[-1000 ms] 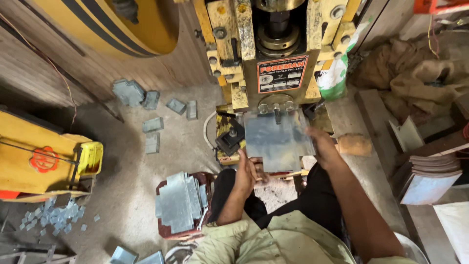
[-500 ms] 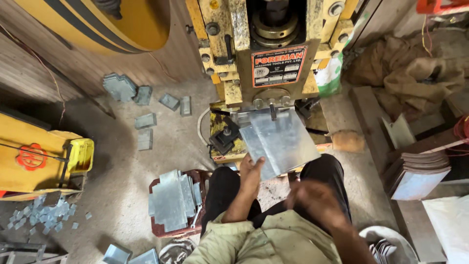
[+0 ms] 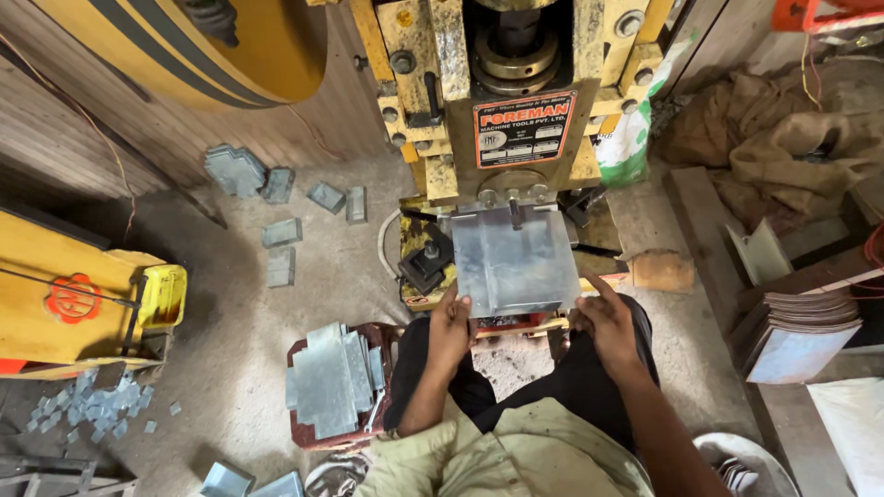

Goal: The person sits on the floor in a workshop and repeatedly places rectangular metal sheets into a yellow hydraulic press machine. They align the sheets, operate the press to flatten or shape them, and then remove the processed pieces, stacking them on a nearby red tray.

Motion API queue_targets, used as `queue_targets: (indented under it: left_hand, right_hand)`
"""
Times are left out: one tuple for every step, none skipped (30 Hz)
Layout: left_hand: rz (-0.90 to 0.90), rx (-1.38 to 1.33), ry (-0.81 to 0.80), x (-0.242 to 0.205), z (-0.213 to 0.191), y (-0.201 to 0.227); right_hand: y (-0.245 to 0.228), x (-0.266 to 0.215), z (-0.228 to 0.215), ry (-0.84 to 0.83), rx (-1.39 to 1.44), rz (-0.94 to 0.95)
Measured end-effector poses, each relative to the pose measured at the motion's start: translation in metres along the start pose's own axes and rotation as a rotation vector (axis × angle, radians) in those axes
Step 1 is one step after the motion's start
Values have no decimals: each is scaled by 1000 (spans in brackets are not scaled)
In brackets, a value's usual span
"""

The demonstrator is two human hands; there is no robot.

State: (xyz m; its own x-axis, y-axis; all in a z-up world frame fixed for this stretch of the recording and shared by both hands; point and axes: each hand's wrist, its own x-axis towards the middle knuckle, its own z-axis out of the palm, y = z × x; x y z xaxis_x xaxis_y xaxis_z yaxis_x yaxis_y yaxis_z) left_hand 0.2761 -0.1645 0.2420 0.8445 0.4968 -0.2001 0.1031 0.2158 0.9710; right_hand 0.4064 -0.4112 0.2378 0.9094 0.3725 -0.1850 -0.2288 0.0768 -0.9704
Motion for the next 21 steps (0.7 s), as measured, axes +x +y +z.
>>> queue_targets:
  left_hand:
    - [-26,-31,-21,0,1,4]
    - [-48,-63,-45,2,2,8]
    - [-40,-93,-49,3,4,12]
    - [-37,-124,-49,0,6,14]
    - [-34,-154,-50,-2,6,15]
    - [-54,-158,-40,-4,5,16]
    - [-75,-163,-31,-4,4,16]
    - [-89,-170,-22,-3,3,16]
    - [-89,-179,-29,-2,2,14]
    - [-89,-188,-34,-1,0,10]
    - [-89,-197,-40,0,-2,5]
    - [-101,-198,-36,4,-4,-2]
    - [-114,-198,-33,9,-5,-8]
    - [-132,-199,-28,10,-7,-15]
    - [-147,-220,-45,12,-9,-19]
    - [-165,-242,-60,12,-11,-21]
    - [-183,-264,-76,11,-12,-21]
    - [-185,-267,-68,7,-12,-19]
    - [-188,-270,-61,2,-12,-15]
    - [-183,-272,-54,0,-11,-9]
    - [-165,-295,-89,1,-10,-3]
  right_hand:
    - [-1,3,1,13,19,18]
    - [-2,10,2,29,39,31]
    - [-2,16,1,44,59,44]
    - [-1,18,0,53,61,37]
    - [1,21,-1,62,63,30]
    - [4,21,-2,68,63,28]
    - [7,21,-3,76,76,39]
    - [8,25,-4,82,86,43]
    - [8,27,-5,88,97,48]
    - [9,28,-5,81,96,51]
    - [9,27,-6,75,95,55]
    - [10,28,-5,68,96,56]
    - [9,30,-4,51,144,50]
    - [8,28,-5,36,190,50]
    - [7,28,-4,21,237,49]
    - [5,26,-3,38,249,51]
    - [2,25,-1,55,261,53]
    - [-1,26,0,69,270,54]
    - [-4,29,0,87,269,45]
    - [-9,36,1,102,270,31]
    - [-12,42,1,117,271,16]
